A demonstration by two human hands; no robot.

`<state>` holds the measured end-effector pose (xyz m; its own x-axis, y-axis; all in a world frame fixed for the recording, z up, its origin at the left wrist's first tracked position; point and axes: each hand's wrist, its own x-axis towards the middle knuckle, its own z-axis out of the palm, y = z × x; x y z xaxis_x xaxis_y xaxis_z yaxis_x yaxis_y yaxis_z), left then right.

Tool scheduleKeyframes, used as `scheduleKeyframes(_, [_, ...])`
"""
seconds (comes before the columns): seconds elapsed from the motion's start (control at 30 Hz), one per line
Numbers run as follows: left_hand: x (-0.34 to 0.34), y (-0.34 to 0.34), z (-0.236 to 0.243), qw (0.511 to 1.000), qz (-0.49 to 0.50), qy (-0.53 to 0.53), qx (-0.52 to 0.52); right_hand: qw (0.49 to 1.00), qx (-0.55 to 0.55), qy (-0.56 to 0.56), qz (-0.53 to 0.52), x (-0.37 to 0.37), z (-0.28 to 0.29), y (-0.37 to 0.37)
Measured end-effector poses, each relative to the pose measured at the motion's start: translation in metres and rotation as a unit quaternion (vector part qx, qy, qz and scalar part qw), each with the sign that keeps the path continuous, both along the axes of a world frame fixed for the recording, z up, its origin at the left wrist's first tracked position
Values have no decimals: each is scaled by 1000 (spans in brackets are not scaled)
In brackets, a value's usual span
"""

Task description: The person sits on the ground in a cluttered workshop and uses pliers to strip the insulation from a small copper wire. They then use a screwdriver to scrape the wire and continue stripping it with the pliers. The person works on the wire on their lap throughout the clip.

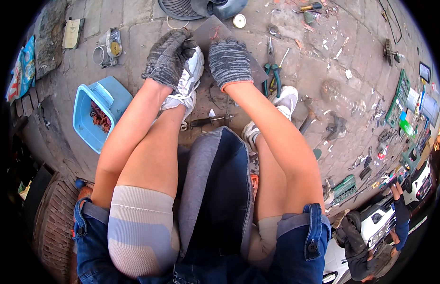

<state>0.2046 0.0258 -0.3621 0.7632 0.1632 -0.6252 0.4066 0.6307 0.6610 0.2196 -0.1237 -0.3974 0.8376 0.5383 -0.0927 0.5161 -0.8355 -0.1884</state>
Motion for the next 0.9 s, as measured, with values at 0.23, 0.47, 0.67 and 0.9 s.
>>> scheduleKeyframes(0.23, [-3,5,3,1000,0,10,23,991,37,12,-131,13,13,-50])
scheduleKeyframes(0.47, [-3,-2,15,999,-38,14,35,931,117,186,-292,30,8,-67])
scheduleKeyframes(0.67, [-5,-16,36,974,-164,-1,159,816,429,279,-268,18,39,-54])
scheduleKeyframes(0.9, [-1,-21,44,859,-258,-136,421,829,414,300,-228,14,72,-44])
